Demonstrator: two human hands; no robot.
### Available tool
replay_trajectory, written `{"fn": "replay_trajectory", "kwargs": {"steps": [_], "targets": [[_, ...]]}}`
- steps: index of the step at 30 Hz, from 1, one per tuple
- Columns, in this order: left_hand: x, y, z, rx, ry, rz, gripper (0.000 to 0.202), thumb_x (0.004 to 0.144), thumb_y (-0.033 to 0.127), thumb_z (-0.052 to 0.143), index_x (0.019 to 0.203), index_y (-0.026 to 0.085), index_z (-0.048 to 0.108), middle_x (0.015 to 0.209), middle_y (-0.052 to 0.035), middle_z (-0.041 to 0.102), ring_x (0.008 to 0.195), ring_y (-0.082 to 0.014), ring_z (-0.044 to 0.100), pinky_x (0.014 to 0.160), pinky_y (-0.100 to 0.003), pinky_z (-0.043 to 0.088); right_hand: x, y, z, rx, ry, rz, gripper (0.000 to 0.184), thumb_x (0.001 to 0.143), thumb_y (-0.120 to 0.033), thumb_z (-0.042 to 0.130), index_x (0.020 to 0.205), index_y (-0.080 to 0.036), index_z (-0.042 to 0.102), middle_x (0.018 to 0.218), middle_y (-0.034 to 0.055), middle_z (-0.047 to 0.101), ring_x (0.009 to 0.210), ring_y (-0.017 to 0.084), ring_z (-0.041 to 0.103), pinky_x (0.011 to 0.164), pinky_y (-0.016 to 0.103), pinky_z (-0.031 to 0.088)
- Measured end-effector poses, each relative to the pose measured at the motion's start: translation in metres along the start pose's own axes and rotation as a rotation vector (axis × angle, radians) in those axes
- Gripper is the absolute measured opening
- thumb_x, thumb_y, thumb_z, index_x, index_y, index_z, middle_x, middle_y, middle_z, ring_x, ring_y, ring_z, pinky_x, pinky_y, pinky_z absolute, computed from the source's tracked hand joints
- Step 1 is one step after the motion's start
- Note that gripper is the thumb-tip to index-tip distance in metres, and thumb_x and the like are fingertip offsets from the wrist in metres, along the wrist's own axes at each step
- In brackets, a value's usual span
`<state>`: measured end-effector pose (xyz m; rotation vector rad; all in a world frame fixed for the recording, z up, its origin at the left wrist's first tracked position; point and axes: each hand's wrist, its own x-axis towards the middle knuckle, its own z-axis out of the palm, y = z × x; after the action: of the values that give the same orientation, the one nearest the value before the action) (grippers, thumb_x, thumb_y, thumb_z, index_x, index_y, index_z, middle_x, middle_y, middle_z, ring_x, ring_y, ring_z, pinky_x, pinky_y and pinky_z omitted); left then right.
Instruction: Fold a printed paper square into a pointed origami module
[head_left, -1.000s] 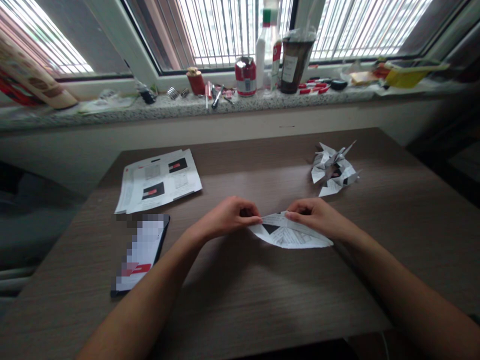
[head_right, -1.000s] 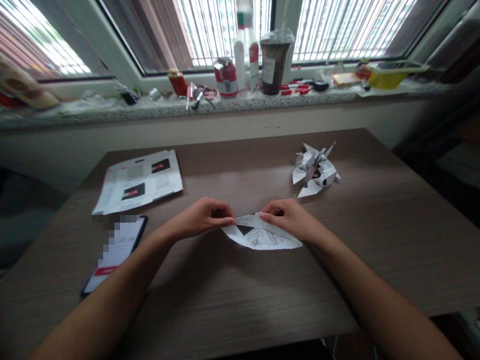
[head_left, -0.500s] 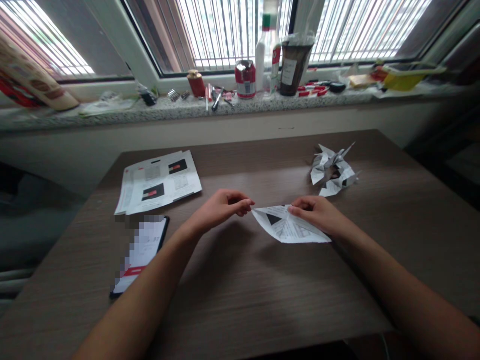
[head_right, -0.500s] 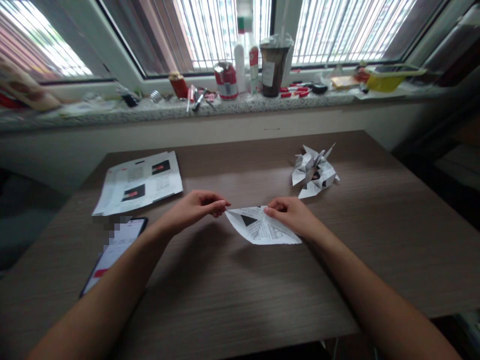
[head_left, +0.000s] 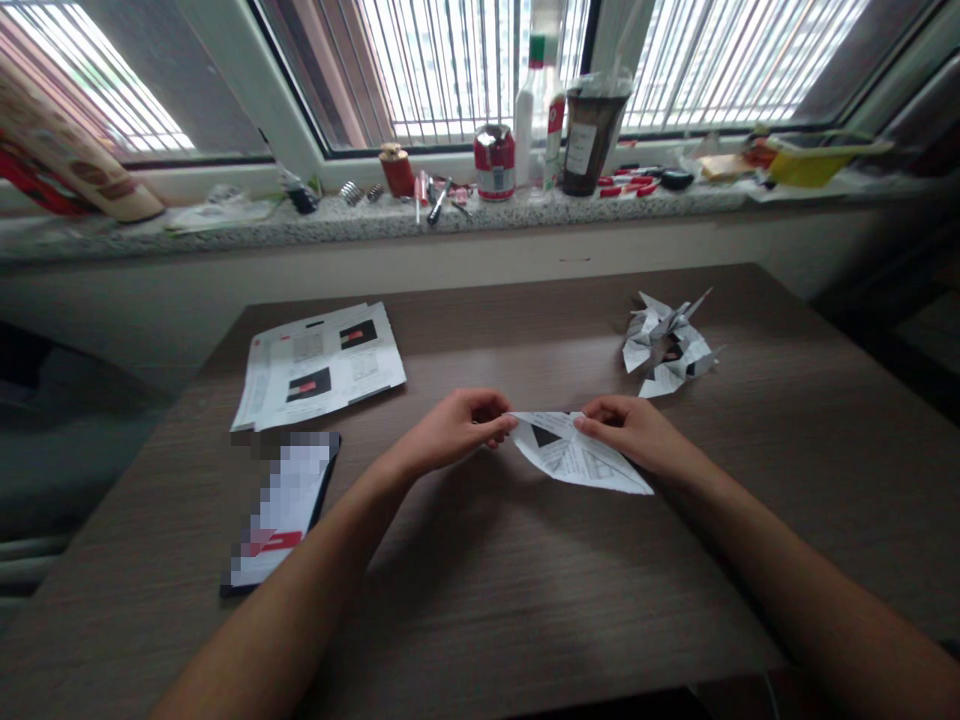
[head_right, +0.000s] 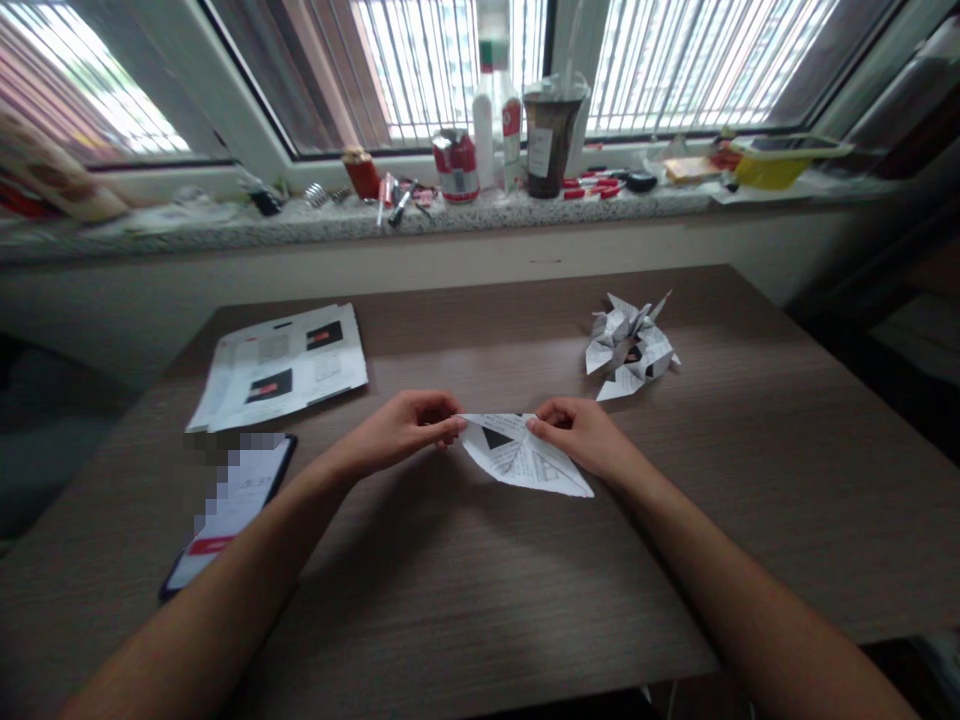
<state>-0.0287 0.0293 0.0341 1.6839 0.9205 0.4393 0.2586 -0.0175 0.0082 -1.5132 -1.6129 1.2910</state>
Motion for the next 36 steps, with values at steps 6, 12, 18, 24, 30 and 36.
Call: {"fn": "replay_trajectory", "kwargs": {"steps": [6, 12, 18, 24, 30, 36], "targets": [[0.007, -0.01, 0.004, -0.005, 0.11, 0.021, 0.024, 0.093, 0.036, 0.067, 0.094, 0.013, 0.071, 0.081, -0.0028, 0.068, 0.07, -0.013, 0.061, 0.067, -0.025, 0.049, 0.0, 0.001, 0.008, -0.018, -0.046, -0.078, 0.026, 0.091, -0.044, 0.068, 0.091, -0.019, 0.072, 0.083, 0.006, 0.072, 0.073, 0.019, 0.064, 0.064, 0.031, 0.049], [0.009, -0.011, 0.006, 0.007, 0.148, 0.039, 0.023, 0.092, 0.036, 0.067, 0.094, 0.014, 0.071, 0.082, -0.0035, 0.069, 0.071, -0.0139, 0.062, 0.067, -0.026, 0.049, 0.002, 0.005, 0.011, -0.067, -0.048, -0.09, 0.028, 0.092, -0.045, 0.065, 0.09, -0.018, 0.072, 0.082, 0.0062, 0.072, 0.071, 0.019, 0.064, 0.064, 0.032, 0.048], [0.009, -0.013, 0.007, 0.055, 0.166, 0.07, 0.024, 0.094, 0.038, 0.066, 0.097, 0.015, 0.071, 0.085, -0.0043, 0.071, 0.072, -0.0147, 0.064, 0.068, -0.027, 0.051, 0.003, 0.006, 0.013, -0.086, -0.014, -0.099, 0.027, 0.091, -0.044, 0.065, 0.09, -0.018, 0.072, 0.084, 0.0066, 0.074, 0.074, 0.02, 0.065, 0.066, 0.032, 0.049], [0.008, -0.011, 0.005, 0.101, 0.205, 0.087, 0.026, 0.095, 0.038, 0.065, 0.108, 0.016, 0.068, 0.092, -0.0056, 0.072, 0.077, -0.0154, 0.066, 0.072, -0.028, 0.054, 0.002, 0.006, 0.014, -0.115, 0.049, -0.128, 0.024, 0.092, -0.042, 0.065, 0.094, -0.018, 0.071, 0.087, 0.0058, 0.074, 0.077, 0.021, 0.066, 0.068, 0.033, 0.05], [0.002, -0.005, 0.002, 0.2, 0.326, 0.033, 0.027, 0.097, 0.041, 0.064, 0.106, 0.016, 0.064, 0.095, -0.0075, 0.071, 0.08, -0.0173, 0.067, 0.07, -0.03, 0.055, 0.001, 0.004, 0.015, -0.256, 0.125, -0.141, 0.021, 0.092, -0.039, 0.066, 0.082, -0.02, 0.068, 0.076, 0.0031, 0.07, 0.068, 0.019, 0.062, 0.063, 0.031, 0.045], [-0.018, 0.003, 0.025, 0.334, 0.313, 0.005, 0.03, 0.097, 0.046, 0.065, 0.105, 0.018, 0.064, 0.096, -0.0065, 0.072, 0.085, -0.0198, 0.067, 0.074, -0.033, 0.053, -0.002, -0.001, 0.02, -0.35, 0.151, -0.138, 0.025, 0.092, -0.037, 0.066, 0.074, -0.021, 0.064, 0.072, 0.0023, 0.069, 0.066, 0.019, 0.061, 0.061, 0.03, 0.04]]}}
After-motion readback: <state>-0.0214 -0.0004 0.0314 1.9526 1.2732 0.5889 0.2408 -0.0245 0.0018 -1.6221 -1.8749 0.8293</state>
